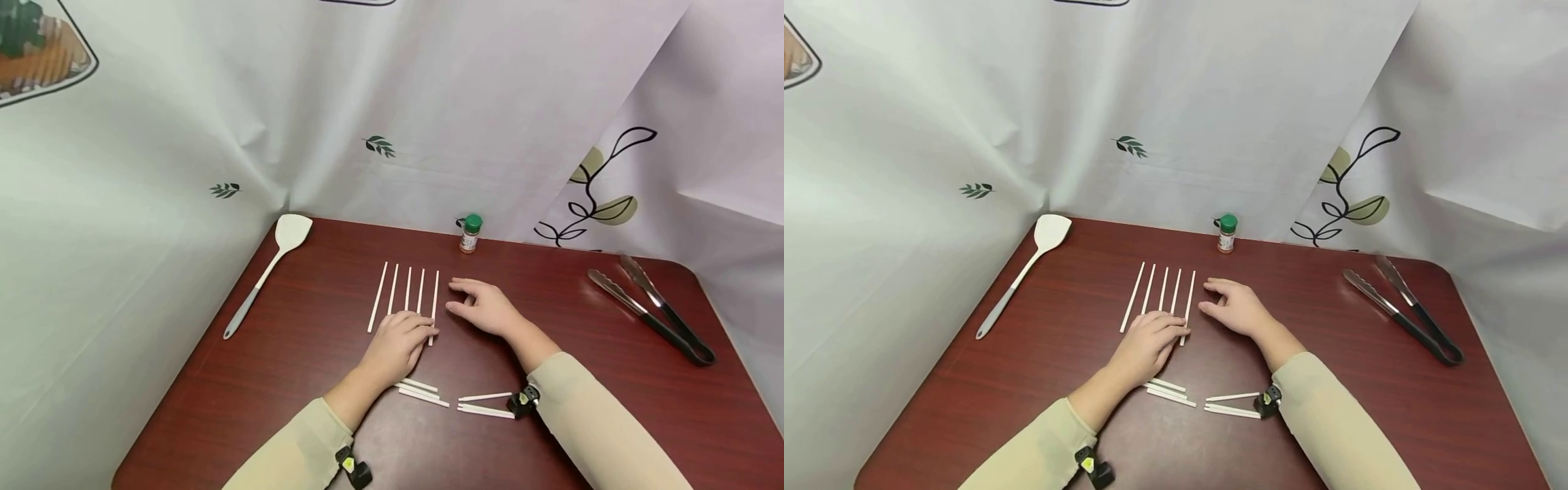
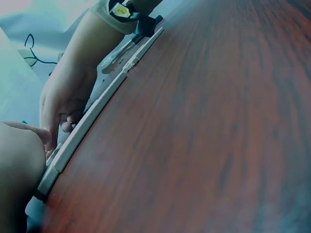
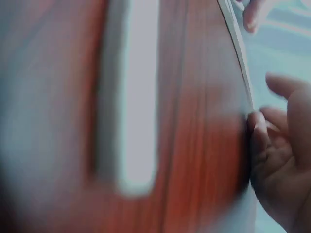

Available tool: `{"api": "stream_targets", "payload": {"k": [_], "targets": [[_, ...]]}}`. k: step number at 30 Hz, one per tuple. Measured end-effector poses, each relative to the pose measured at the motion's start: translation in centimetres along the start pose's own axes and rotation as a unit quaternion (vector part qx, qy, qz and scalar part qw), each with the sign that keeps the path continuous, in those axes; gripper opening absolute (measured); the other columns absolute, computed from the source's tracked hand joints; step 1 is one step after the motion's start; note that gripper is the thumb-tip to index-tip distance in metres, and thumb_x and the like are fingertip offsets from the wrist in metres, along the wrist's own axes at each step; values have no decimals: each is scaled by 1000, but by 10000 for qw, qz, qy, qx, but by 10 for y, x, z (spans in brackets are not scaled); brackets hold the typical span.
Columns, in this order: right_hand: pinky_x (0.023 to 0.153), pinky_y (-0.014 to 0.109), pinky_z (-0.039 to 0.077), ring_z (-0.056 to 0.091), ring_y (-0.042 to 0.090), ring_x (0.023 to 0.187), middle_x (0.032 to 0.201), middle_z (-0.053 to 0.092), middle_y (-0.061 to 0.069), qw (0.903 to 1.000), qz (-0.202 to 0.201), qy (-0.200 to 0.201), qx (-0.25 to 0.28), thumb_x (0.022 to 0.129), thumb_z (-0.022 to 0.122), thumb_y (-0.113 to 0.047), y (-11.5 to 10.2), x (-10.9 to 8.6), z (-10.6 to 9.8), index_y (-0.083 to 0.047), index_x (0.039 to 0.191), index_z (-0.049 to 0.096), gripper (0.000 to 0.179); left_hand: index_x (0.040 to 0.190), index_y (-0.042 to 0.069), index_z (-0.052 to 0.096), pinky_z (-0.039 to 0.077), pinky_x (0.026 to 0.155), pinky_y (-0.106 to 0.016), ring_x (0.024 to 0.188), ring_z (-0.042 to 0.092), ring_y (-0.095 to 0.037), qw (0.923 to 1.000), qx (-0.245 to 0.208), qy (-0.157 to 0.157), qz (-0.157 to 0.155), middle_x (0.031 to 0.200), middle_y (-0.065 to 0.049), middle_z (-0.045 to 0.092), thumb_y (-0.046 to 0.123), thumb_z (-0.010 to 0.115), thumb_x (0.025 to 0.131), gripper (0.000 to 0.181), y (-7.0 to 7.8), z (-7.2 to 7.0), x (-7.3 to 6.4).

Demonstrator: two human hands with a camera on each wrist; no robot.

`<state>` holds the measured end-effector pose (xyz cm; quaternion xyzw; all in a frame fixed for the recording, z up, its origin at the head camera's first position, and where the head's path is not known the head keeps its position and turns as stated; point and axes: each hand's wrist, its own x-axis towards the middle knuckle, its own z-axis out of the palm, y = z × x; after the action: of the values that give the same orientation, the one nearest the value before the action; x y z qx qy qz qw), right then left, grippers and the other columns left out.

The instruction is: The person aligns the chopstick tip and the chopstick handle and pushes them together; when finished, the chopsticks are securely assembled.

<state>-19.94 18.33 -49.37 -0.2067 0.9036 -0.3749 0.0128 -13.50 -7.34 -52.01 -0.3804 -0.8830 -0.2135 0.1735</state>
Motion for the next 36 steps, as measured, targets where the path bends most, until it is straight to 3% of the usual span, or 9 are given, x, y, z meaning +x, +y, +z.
{"api": "stream_targets", "payload": {"k": [5,12,18,23,27,32,36], "targets": [[71,28,54,64,12,82,129,71,10,9967,-569,92,563,90,85,-14,13,-16,-6,-5,131,75,43,119,18,80,47,104,-45,124,62,-21,9996,-145,200,108,127,2,73,10,61,103,26,3,-2,0],[72,25,51,66,16,85,113,74,4,9878,-1250,581,730,86,87,-5,24,-39,-6,-7,118,80,33,109,17,79,50,91,-40,110,65,-16,9943,-351,712,713,116,3,74,7,66,96,21,8,-4,-5],[72,21,50,67,23,80,100,76,8,9785,-1489,1141,861,78,87,9,34,-67,-6,-4,106,81,31,108,19,77,48,84,-33,102,62,-14,9925,-579,531,940,111,9,71,6,64,97,21,13,-7,-14],[70,21,51,66,19,78,95,76,11,9799,-1037,1429,934,76,86,14,32,-91,-5,1,109,79,36,108,16,76,51,89,-31,96,64,-12,9893,-808,413,1142,105,8,71,7,65,97,18,14,-9,-24],[72,20,49,64,12,81,96,76,5,9806,-836,1556,849,78,87,9,24,-106,-4,-4,111,79,37,106,15,76,51,92,-29,96,65,-10,9873,-986,313,1210,102,9,71,13,70,97,11,14,-10,-28],[78,21,47,63,12,86,96,75,-8,9790,-1215,1539,551,78,90,1,11,-122,4,-16,105,82,32,102,18,76,51,92,-27,95,65,-9,9854,-1136,-29,1265,98,9,69,20,74,97,6,15,-9,-29],[73,19,43,57,5,81,89,69,-19,9782,-1330,1568,301,80,90,-3,2,-132,13,-23,99,82,28,98,19,76,51,92,-27,93,64,-8,9842,-1294,-115,1206,96,10,67,24,80,93,8,14,-7,-30]]}}
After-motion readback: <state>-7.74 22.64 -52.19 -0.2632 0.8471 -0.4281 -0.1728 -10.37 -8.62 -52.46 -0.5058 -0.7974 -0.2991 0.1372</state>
